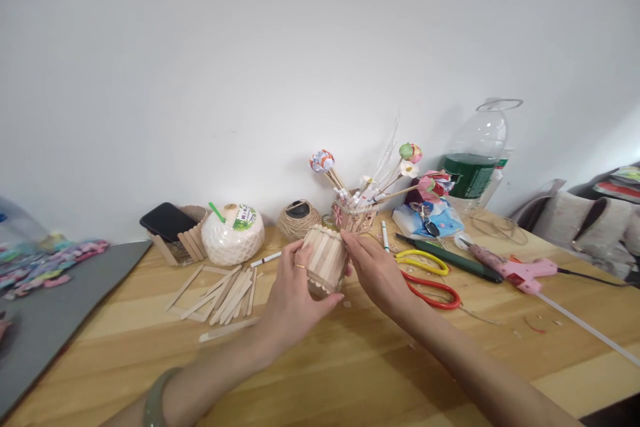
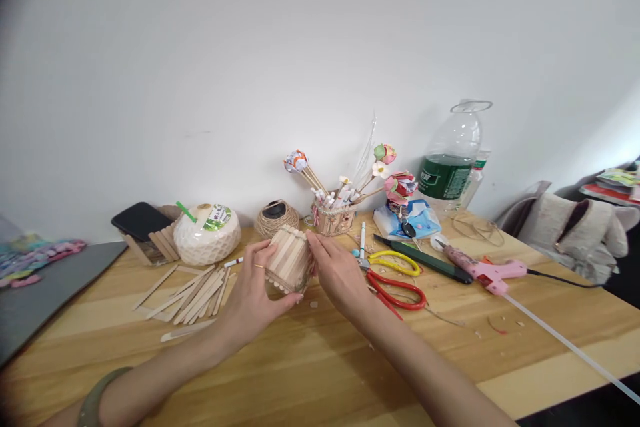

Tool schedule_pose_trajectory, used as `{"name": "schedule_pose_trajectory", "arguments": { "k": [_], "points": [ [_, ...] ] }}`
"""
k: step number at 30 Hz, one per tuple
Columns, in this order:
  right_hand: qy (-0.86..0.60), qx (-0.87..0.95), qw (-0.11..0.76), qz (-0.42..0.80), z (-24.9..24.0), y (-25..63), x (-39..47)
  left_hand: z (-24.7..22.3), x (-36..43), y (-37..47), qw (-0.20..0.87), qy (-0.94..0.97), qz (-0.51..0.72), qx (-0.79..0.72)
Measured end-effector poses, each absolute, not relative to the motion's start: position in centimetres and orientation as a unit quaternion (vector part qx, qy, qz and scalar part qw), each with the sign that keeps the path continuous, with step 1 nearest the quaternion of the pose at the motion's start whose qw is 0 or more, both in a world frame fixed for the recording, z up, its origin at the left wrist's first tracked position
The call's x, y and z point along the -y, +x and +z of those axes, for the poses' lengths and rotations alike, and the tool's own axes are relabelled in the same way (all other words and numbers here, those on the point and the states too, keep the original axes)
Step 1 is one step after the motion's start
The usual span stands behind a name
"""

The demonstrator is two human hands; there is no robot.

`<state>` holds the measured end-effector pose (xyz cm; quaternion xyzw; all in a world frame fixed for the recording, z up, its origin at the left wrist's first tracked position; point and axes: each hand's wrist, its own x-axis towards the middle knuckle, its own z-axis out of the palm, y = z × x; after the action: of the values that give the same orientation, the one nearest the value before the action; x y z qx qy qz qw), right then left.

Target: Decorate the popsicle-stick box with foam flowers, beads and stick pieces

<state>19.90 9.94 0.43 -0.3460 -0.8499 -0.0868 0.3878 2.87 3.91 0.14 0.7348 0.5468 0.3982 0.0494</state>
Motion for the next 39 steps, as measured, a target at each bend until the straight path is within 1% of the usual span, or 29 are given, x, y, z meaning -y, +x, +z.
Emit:
{"name": "schedule_pose_trajectory", "arguments": {
  "k": [7,17,25,28,31,33,36,39],
  "points": [
    [-0.335,0.843,0.413,-0.087,-0.1,19.8,-10.4,0.1,-3.9,2.9,0.046,0.732,0.403,-0.547],
    [-0.339,0.839,0.421,-0.069,0.1,19.6,-10.3,0.2,-3.9,3.0,0.046,0.727,0.398,-0.558],
    [-0.358,0.823,0.439,-0.026,-0.1,19.0,-10.2,-0.2,-4.0,2.9,0.032,0.722,0.397,-0.565],
    [-0.357,0.816,0.455,0.009,0.2,18.9,-10.2,0.9,-3.9,2.2,0.010,0.737,0.377,-0.560],
    [-0.340,0.814,0.468,0.047,0.8,18.8,-9.5,2.9,-3.8,1.2,-0.022,0.781,0.357,-0.511],
    [-0.318,0.823,0.466,0.069,1.4,18.7,-8.5,4.1,-3.9,0.7,-0.022,0.786,0.373,-0.493],
    [-0.278,0.845,0.447,0.092,2.5,18.3,-6.7,5.0,-4.2,0.5,0.024,0.784,0.369,-0.499],
    [-0.304,0.846,0.428,0.093,3.6,19.1,-6.3,5.3,-4.2,0.5,0.107,0.786,0.321,-0.517]
  ]
}}
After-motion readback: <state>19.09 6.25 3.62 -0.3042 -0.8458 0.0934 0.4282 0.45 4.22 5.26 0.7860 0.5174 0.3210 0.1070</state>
